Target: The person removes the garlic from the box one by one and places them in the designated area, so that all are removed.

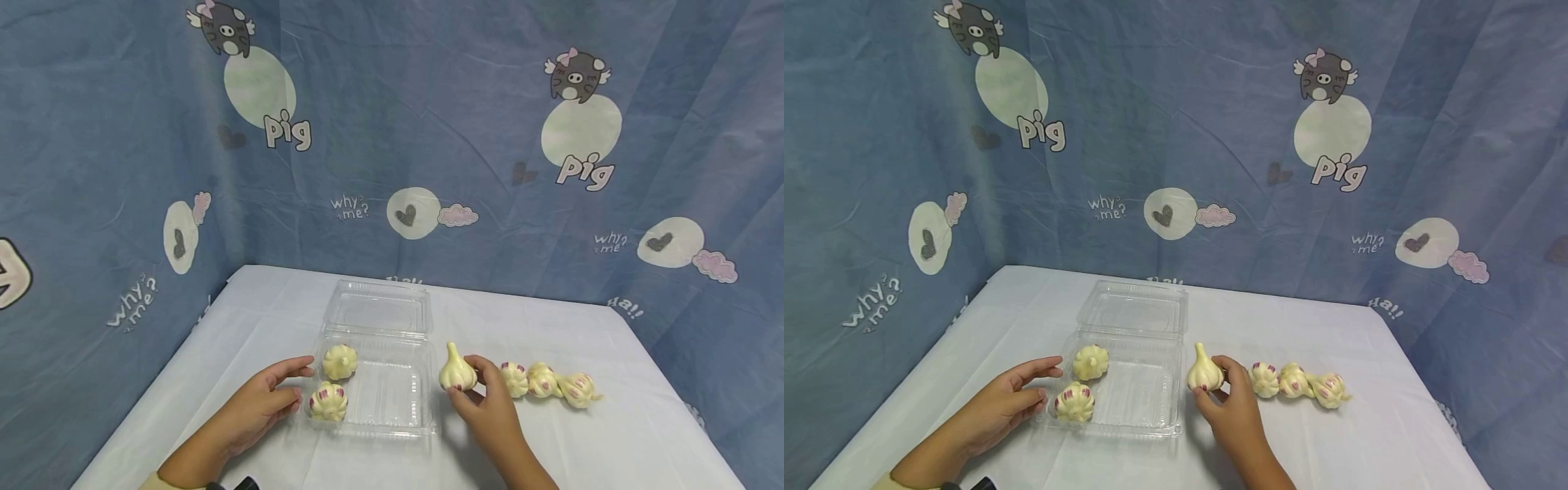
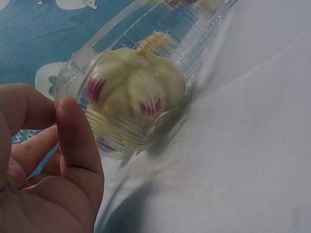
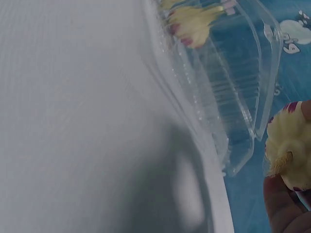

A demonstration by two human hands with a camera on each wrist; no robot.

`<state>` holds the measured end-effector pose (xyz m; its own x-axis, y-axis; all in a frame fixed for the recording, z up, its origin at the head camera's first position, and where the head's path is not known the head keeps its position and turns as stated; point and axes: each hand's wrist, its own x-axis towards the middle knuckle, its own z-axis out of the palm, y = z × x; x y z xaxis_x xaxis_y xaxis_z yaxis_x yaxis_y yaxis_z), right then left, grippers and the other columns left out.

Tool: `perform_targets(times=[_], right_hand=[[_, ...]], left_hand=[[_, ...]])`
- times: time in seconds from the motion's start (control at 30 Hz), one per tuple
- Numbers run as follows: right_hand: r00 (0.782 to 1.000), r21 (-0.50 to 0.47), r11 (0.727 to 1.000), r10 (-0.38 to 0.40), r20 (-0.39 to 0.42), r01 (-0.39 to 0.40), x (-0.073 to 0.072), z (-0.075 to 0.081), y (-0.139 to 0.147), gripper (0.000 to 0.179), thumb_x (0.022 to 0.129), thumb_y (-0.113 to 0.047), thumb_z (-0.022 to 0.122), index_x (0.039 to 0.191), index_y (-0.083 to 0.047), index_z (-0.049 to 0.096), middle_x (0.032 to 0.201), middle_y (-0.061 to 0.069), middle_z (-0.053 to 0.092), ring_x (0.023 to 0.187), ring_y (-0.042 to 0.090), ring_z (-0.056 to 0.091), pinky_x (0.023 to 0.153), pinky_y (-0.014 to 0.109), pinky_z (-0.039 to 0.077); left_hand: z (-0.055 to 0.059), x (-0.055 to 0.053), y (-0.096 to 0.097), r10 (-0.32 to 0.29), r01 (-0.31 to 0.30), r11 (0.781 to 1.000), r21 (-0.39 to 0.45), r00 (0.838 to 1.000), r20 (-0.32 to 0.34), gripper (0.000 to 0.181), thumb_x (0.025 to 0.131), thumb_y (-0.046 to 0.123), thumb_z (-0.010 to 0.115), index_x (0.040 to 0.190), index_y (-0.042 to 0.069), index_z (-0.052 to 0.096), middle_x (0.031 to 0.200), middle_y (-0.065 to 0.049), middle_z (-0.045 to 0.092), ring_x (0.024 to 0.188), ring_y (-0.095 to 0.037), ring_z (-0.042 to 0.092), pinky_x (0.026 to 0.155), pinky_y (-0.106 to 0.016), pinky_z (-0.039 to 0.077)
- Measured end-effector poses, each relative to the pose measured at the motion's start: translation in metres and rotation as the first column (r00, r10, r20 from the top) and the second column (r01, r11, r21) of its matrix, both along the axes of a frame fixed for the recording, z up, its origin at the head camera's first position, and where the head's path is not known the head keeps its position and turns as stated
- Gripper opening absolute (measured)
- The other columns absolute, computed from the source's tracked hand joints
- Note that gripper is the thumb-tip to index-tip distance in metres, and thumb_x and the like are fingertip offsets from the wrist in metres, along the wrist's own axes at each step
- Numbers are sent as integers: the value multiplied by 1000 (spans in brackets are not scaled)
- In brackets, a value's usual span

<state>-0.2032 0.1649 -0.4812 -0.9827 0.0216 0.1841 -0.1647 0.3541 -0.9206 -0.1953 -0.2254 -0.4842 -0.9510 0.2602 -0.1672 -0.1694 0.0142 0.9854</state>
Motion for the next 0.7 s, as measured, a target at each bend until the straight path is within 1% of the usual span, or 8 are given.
perform_targets(times=[0.13,0.27,0.43,0.53,0.7], right_hand=[[1000,23,1000,-6,-12,6,0,-1,4,56,88,-1,79,138,-3,55,134,13,56,125,30,56,98,28,57],[1000,40,999,-17,-25,18,1,-2,8,55,87,0,80,137,-3,57,133,13,57,122,29,57,97,28,58],[1000,57,998,-5,-31,6,2,-2,15,54,88,-1,81,136,-3,57,136,13,57,124,29,57,96,27,58],[1000,58,998,10,-22,-8,3,-1,20,52,88,-2,81,135,-3,58,136,13,57,126,30,58,97,27,58],[999,54,998,32,15,-33,4,0,24,51,89,-2,80,134,-4,57,136,13,57,128,29,57,97,28,57]], left_hand=[[0,0,0,1,-1,1000,-2,1000,-3,68,100,4,61,162,2,34,152,-22,40,85,-11,55,76,-24,55],[0,0,0,8,-8,1000,-6,1000,6,67,100,3,62,161,3,35,151,-22,41,85,-11,55,77,-24,55],[-1,0,1,12,-12,1000,-4,1000,9,68,99,3,62,161,2,34,151,-22,41,86,-12,56,77,-24,56],[-1,0,1,13,-13,1000,1,1000,9,69,99,3,63,161,2,34,150,-22,41,86,-12,56,77,-24,56],[-1,0,1,14,-14,1000,3,1000,13,69,99,3,63,162,2,33,150,-22,41,87,-12,56,77,-24,56]])
